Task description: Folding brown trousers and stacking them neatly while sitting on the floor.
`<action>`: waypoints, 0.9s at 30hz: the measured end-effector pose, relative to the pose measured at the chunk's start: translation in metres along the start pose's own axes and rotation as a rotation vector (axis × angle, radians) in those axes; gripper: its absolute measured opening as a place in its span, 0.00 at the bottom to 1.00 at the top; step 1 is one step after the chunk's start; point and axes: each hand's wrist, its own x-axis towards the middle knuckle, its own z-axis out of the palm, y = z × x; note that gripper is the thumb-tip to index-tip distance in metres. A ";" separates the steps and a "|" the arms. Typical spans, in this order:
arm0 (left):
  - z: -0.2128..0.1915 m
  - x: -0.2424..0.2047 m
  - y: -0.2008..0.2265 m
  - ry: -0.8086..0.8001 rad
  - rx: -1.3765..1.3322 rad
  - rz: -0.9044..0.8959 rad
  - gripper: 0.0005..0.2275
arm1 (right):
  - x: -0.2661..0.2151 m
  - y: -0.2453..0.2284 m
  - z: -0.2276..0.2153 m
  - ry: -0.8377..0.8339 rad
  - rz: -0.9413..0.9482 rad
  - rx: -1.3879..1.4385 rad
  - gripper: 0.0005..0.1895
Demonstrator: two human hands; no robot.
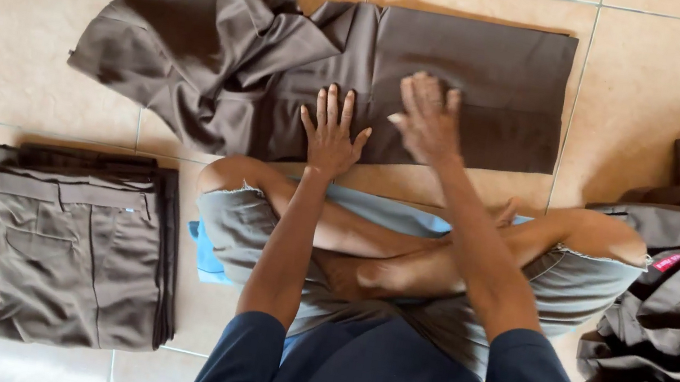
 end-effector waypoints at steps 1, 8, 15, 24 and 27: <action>0.003 0.001 -0.001 0.012 -0.001 0.003 0.35 | -0.001 0.031 -0.004 0.031 0.051 -0.128 0.35; 0.004 0.005 0.010 -0.002 -0.104 -0.078 0.39 | -0.062 0.183 0.020 -0.139 0.866 -0.111 0.30; 0.005 0.070 -0.026 0.022 -0.006 -0.080 0.25 | -0.130 0.296 0.128 0.054 1.113 0.007 0.18; 0.005 0.101 -0.088 -0.119 0.132 -0.272 0.35 | -0.130 0.297 0.077 -0.266 1.337 0.572 0.13; 0.023 0.098 -0.094 -0.243 0.029 -0.345 0.37 | -0.118 0.282 0.055 -0.047 1.504 0.561 0.09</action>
